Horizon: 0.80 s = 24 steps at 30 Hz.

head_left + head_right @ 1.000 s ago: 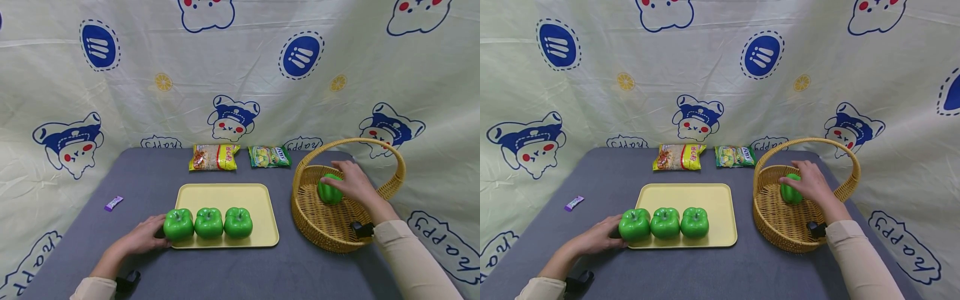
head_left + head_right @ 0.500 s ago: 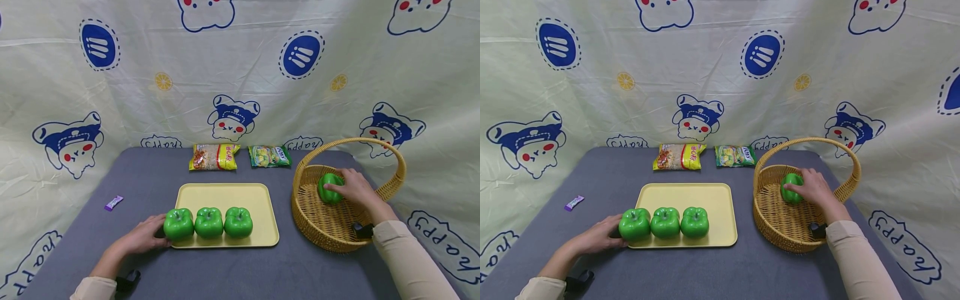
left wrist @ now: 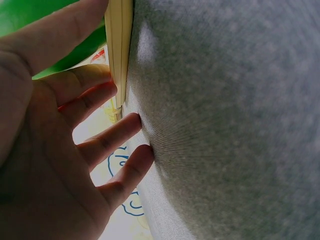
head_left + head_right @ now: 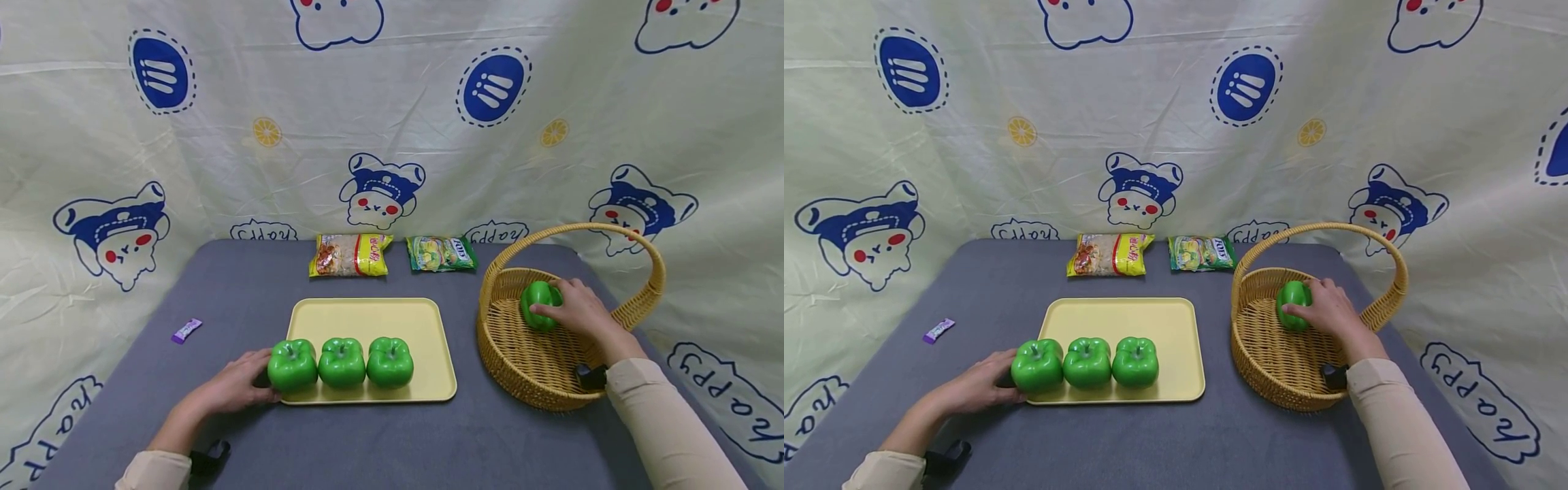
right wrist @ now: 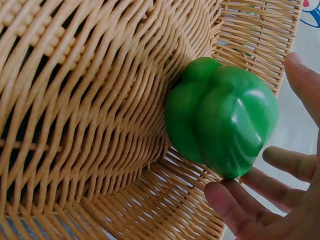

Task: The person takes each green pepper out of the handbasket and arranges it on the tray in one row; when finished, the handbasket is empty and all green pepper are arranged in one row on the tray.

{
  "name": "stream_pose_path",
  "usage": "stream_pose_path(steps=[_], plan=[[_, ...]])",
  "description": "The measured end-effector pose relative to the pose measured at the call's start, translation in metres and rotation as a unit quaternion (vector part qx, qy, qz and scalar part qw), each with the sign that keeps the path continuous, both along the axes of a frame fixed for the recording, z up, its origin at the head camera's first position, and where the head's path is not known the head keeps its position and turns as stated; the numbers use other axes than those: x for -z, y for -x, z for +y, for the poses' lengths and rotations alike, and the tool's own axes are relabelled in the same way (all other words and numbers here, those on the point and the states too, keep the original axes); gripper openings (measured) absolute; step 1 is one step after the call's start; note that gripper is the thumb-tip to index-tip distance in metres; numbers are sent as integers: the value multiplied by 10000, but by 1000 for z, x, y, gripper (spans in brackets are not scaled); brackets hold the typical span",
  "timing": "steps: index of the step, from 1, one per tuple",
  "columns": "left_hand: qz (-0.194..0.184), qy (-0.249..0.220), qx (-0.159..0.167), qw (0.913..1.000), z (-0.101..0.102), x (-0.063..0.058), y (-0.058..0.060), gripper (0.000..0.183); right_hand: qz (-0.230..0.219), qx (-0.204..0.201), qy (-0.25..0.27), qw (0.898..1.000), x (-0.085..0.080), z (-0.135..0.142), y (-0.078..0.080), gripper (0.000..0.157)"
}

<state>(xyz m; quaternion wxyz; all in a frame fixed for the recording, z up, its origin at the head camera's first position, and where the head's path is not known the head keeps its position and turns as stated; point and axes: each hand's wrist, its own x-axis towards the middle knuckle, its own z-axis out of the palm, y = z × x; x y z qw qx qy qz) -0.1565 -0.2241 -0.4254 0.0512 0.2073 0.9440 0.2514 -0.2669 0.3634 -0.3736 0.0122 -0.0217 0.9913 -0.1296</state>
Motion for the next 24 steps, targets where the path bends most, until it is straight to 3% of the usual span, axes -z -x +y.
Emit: stream_pose_path(steps=[11, 24], plan=[[107, -10, 73, 9999, 0, 0, -1, 70, -128, -75, 1, 9999, 2, -5, 4, 91], [-15, -58, -7, 10000, 1, 0, -1, 70, -46, -929, 493, 9944, 5, -19, 1, 67]])
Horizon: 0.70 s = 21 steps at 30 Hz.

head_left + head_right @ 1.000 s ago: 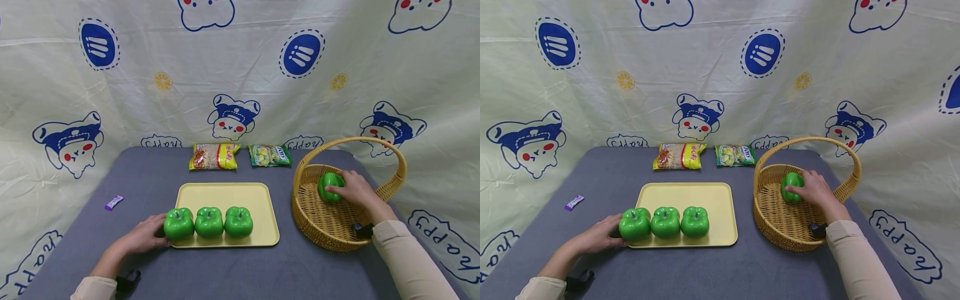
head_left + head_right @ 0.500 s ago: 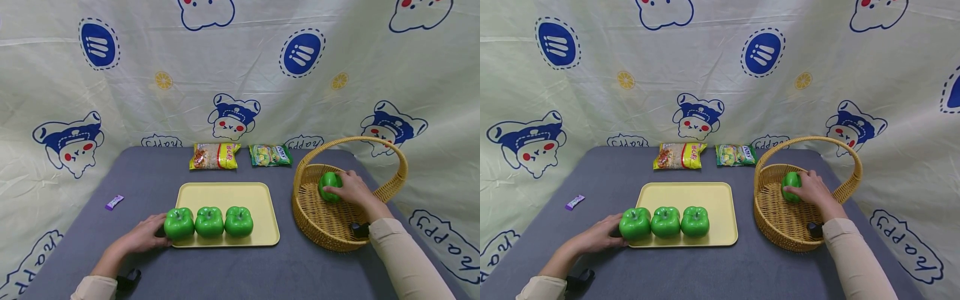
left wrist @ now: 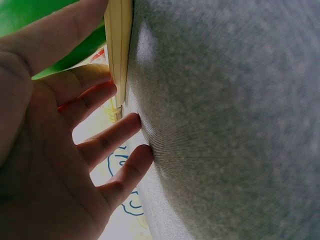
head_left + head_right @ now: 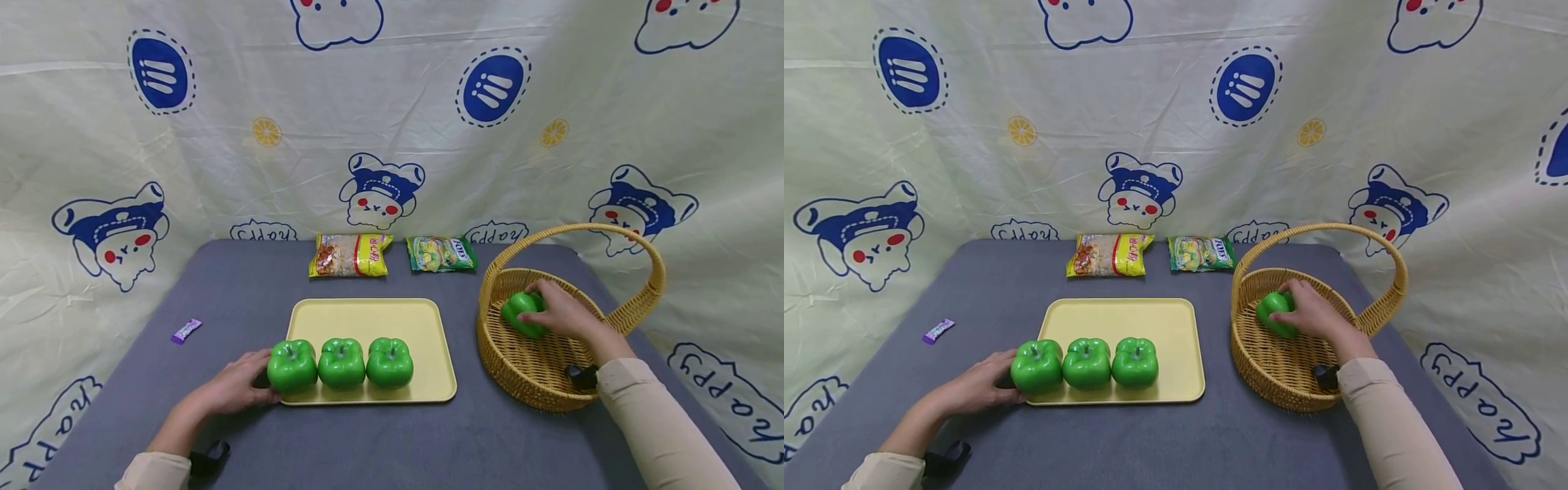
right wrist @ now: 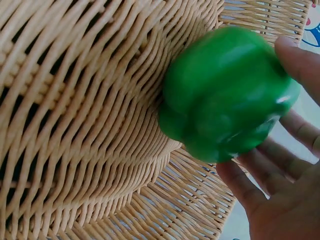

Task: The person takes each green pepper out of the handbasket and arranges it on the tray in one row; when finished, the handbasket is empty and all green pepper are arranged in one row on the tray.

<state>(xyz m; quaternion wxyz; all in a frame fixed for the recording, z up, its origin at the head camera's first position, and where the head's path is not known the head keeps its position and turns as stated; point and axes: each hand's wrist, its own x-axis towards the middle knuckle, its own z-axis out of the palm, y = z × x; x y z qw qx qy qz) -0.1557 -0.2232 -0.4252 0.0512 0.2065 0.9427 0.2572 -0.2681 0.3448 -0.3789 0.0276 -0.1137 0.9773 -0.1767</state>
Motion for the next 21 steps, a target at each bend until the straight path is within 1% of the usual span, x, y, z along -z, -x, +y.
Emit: stream_pose_path(steps=[6, 9, 11, 17, 21], plan=[[-57, 19, 2, 10000, 0, -1, -1, 70, 248, -660, 77, 9975, 3, 1, -1, 64], [-120, 20, -12, 9999, 0, -2, -1, 71, 209, -823, 79, 9964, 3, -1, -2, 63], [-140, 23, -24, 9999, 0, -2, 0, 71, 129, -795, 73, 9967, 2, -3, -3, 66], [-168, 27, -26, 9999, 0, 0, 0, 71, 4, -533, -76, 9985, 3, -11, -3, 84], [-145, 19, -18, 9999, 0, 0, 0, 71, 24, -353, -300, 9989, 3, -16, -3, 86]])
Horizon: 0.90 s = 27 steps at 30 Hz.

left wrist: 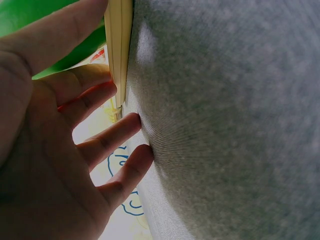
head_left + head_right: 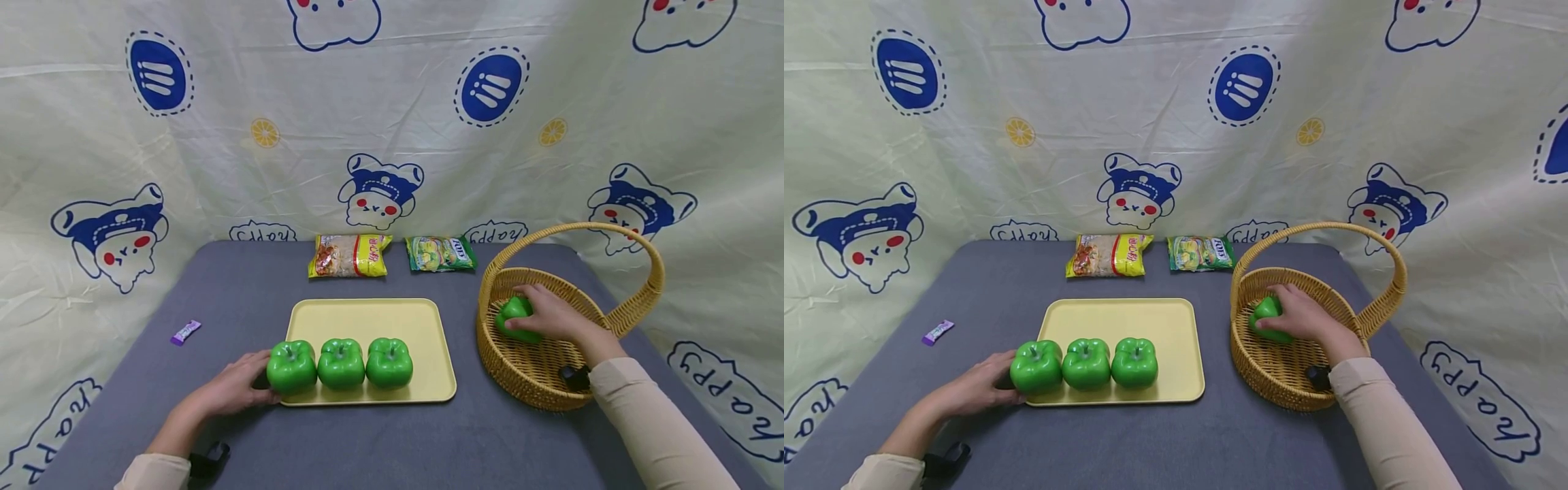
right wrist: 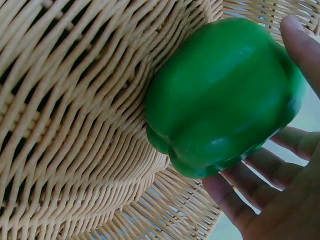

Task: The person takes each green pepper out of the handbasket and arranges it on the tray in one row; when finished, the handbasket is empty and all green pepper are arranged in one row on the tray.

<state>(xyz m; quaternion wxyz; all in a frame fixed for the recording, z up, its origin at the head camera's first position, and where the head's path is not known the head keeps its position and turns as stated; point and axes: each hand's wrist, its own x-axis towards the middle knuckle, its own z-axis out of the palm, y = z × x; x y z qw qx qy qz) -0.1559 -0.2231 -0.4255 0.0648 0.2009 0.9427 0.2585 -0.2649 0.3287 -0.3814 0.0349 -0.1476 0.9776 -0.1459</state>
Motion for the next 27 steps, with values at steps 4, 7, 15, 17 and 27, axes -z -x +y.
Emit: stream_pose_path(steps=[4, 7, 15, 17, 27], plan=[[71, -4, 30, 10000, -1, 1, 0, 71, -17, 86, -177, 9998, -1, -3, 0, 86], [136, 0, 48, 9999, -1, 2, 0, 71, 16, 102, -172, 9998, -2, -3, 1, 83], [151, 25, 56, 9999, -1, 2, -1, 71, 264, 274, -8, 9993, -16, 1, -2, 77], [138, 12, 47, 9999, -1, 1, -2, 72, 321, 333, -14, 9989, -23, 1, -4, 78], [83, 25, 3, 10000, -1, 1, 0, 72, 681, 398, 108, 9968, -53, 2, -32, 85]])
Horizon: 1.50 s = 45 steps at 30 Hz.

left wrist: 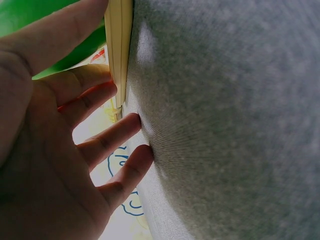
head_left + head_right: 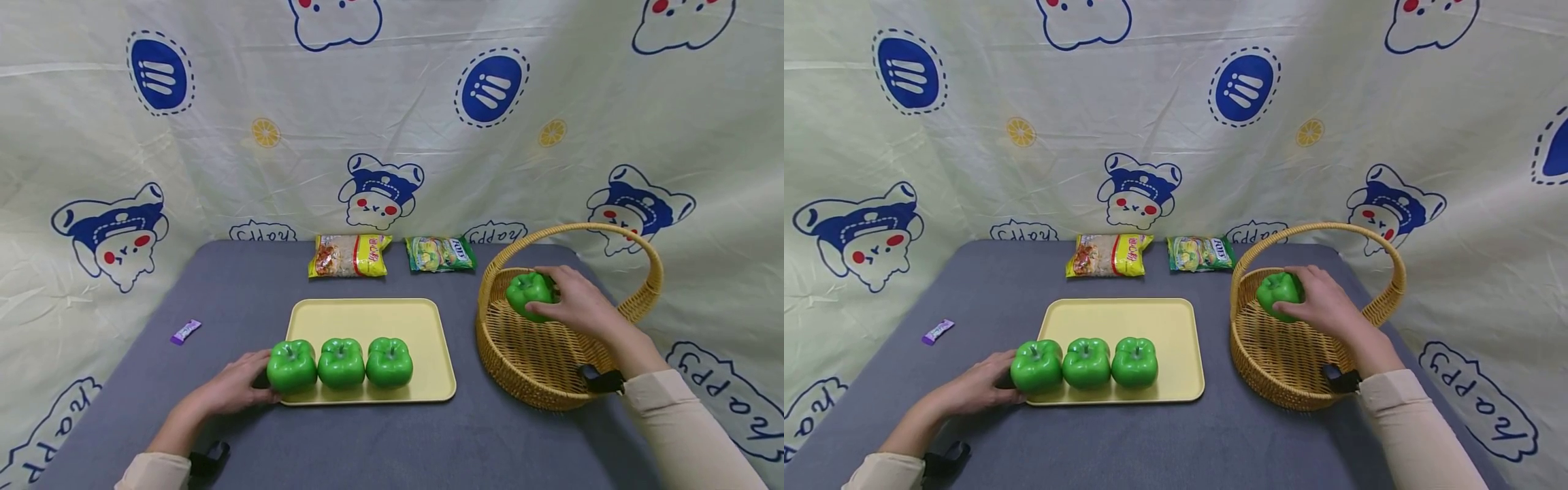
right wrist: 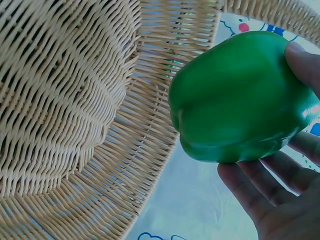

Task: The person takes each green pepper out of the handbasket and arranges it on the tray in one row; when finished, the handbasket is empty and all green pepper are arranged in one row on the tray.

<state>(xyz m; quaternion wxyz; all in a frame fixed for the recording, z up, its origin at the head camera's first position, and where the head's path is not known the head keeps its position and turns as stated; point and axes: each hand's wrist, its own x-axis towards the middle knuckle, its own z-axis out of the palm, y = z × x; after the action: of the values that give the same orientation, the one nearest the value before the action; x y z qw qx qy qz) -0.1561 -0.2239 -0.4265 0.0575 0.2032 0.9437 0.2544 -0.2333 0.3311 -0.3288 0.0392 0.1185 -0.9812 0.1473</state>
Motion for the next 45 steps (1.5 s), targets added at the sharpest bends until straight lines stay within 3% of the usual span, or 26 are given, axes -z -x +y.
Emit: stream_pose_path(steps=[12, 19, 28, 36, 45], plan=[[-38, -8, -26, 10000, 1, -1, 0, 72, 931, -453, 283, 9942, -5, -5, -39, 76], [-3, 9, 14, 10000, 0, 0, 0, 72, 1036, -583, 614, 9910, -11, -18, -60, 76], [23, 34, 61, 10000, 0, 0, -1, 72, 1552, -1340, 787, 9756, -4, -39, -74, 75], [38, 9, 49, 10000, 0, -1, 0, 71, 1543, -1507, 918, 9721, 6, -62, -79, 76], [-21, -15, 50, 10000, 0, -2, 0, 71, 969, -1745, 1054, 9742, 25, -89, -78, 74]])
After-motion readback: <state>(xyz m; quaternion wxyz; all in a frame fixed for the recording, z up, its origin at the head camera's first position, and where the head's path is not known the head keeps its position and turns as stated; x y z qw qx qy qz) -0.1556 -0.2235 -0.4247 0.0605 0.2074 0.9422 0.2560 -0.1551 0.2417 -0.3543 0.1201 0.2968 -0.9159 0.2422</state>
